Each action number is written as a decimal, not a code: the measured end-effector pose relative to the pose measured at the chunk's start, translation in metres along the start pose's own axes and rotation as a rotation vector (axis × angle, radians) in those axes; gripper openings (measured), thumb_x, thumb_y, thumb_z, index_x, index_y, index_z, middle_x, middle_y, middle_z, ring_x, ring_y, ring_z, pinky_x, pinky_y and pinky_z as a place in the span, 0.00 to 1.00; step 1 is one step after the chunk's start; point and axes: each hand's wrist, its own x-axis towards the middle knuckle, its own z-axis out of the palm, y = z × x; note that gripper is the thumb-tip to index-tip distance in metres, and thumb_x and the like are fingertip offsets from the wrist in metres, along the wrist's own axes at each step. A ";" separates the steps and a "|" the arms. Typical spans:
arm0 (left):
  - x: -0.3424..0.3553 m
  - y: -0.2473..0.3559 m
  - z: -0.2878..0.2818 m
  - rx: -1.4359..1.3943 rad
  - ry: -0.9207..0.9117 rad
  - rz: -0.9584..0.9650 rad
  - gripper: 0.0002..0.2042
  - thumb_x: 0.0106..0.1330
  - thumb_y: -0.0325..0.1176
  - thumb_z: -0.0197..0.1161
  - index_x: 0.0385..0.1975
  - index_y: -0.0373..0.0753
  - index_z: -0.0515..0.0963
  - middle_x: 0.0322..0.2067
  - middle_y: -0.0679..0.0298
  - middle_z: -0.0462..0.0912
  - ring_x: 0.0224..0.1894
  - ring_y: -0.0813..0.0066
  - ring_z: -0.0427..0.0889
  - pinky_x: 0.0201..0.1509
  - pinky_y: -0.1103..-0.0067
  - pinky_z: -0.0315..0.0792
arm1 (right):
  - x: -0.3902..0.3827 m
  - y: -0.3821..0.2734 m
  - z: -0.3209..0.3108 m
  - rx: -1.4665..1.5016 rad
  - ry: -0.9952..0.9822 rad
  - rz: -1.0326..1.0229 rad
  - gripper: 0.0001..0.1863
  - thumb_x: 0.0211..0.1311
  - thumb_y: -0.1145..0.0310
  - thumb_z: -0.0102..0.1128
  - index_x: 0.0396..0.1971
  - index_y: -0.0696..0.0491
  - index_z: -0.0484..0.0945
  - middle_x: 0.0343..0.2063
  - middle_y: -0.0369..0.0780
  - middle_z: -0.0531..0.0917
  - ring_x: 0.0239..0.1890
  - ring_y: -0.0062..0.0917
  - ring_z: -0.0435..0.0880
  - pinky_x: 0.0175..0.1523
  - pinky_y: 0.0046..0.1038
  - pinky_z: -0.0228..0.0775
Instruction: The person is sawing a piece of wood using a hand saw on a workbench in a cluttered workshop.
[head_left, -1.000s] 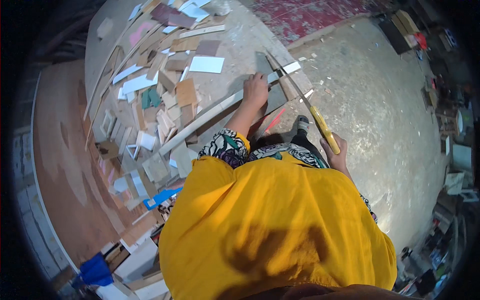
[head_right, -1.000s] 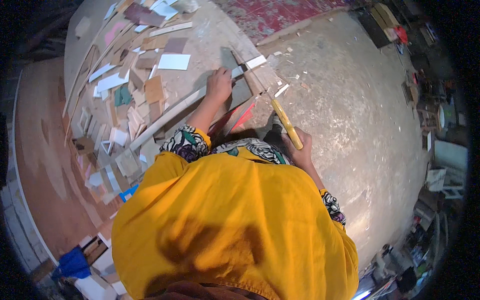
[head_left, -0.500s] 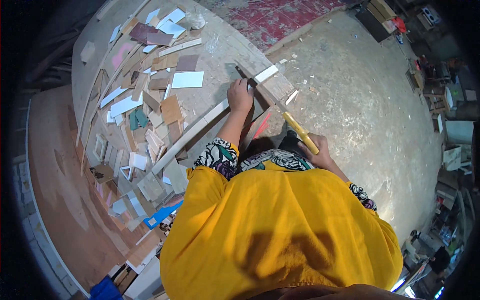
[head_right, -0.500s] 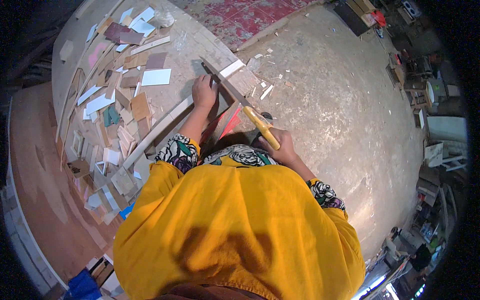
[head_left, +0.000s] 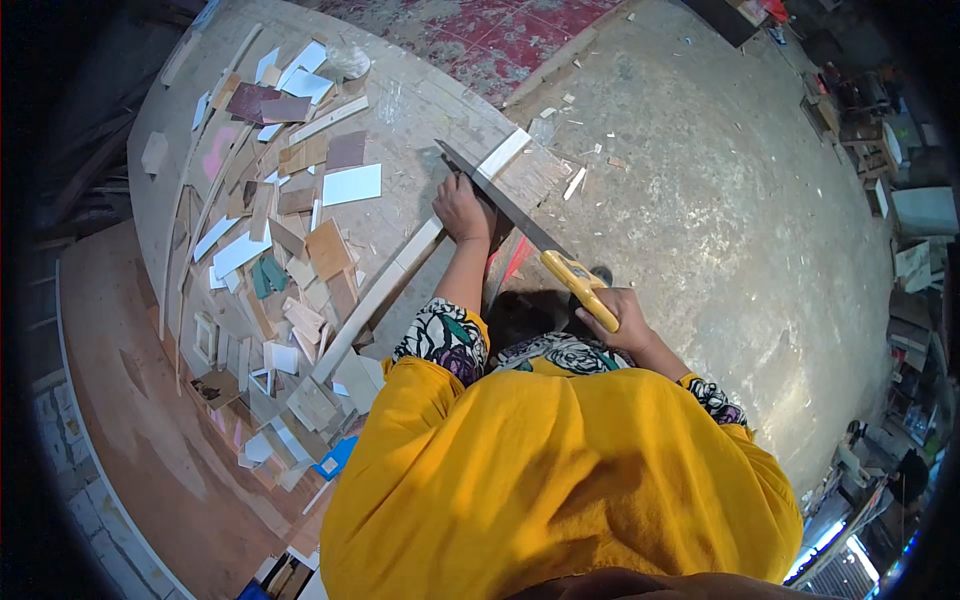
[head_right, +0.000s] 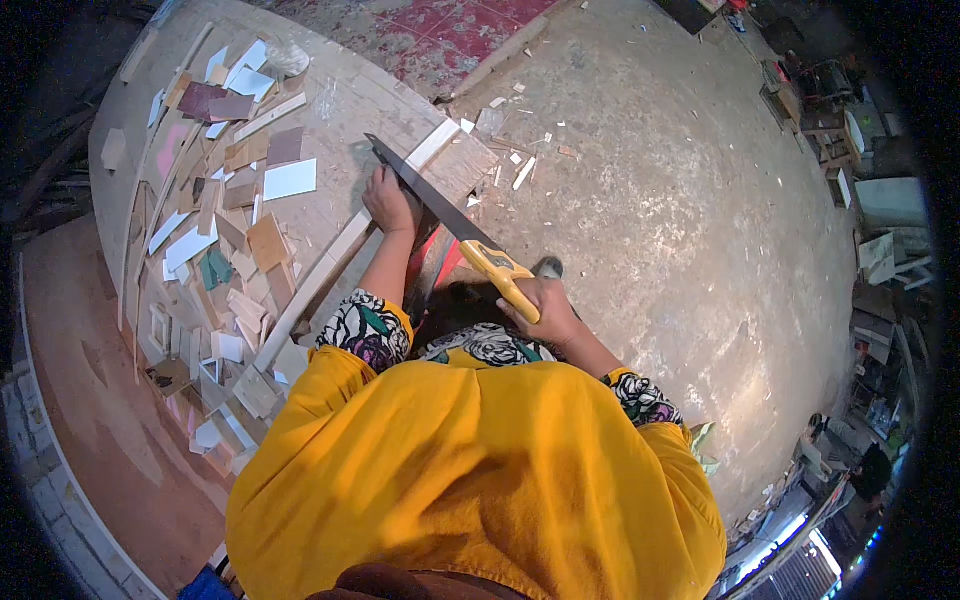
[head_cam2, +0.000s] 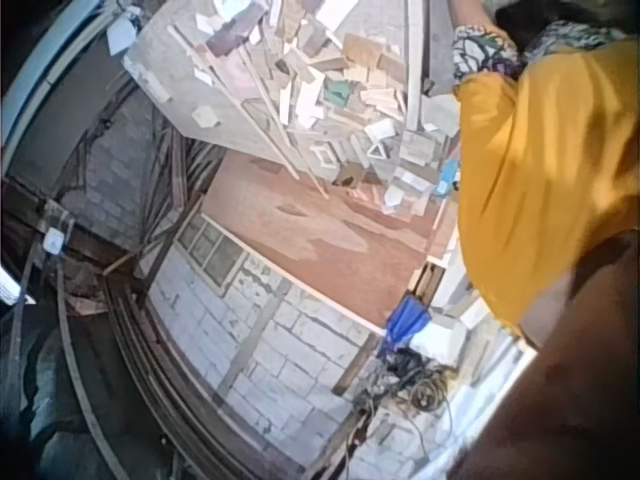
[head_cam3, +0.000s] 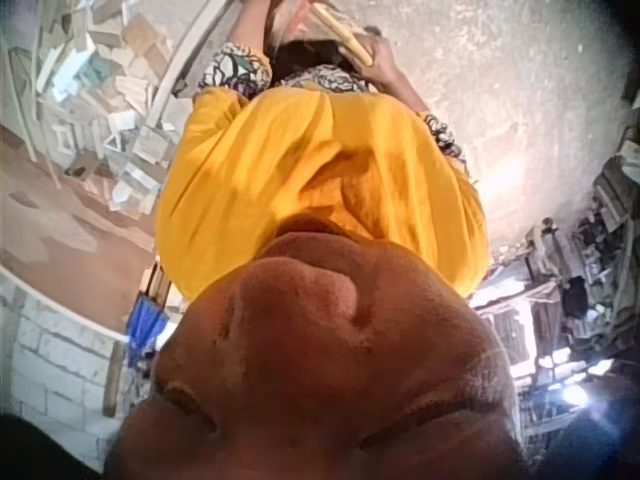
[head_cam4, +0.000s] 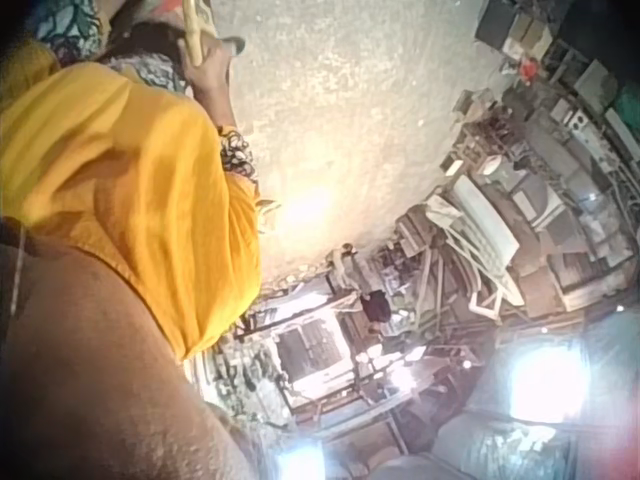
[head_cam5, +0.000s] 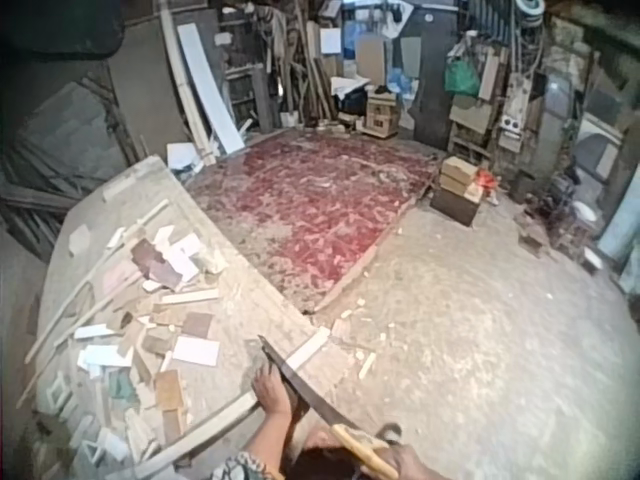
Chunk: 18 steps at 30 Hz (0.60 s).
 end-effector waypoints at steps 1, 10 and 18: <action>-0.001 -0.002 0.002 0.028 0.055 0.033 0.08 0.58 0.30 0.50 0.34 0.43 0.76 0.40 0.68 0.74 0.45 0.68 0.72 0.45 0.70 0.66 | 0.000 0.001 0.001 -0.041 0.000 0.011 0.11 0.48 0.68 0.64 0.18 0.55 0.70 0.18 0.45 0.74 0.22 0.43 0.75 0.26 0.34 0.66; -0.009 0.012 -0.007 0.135 0.012 0.017 0.10 0.58 0.31 0.50 0.37 0.46 0.76 0.40 0.69 0.74 0.46 0.71 0.72 0.48 0.69 0.62 | 0.003 0.023 -0.008 0.066 -0.029 -0.014 0.10 0.49 0.69 0.62 0.19 0.55 0.71 0.18 0.46 0.73 0.21 0.44 0.74 0.26 0.34 0.66; -0.010 -0.003 0.011 0.025 0.212 -0.001 0.09 0.53 0.30 0.54 0.34 0.42 0.76 0.40 0.65 0.75 0.46 0.66 0.73 0.50 0.69 0.62 | 0.011 0.039 -0.012 0.053 -0.086 -0.173 0.10 0.48 0.69 0.63 0.20 0.56 0.71 0.17 0.46 0.73 0.21 0.43 0.75 0.26 0.34 0.67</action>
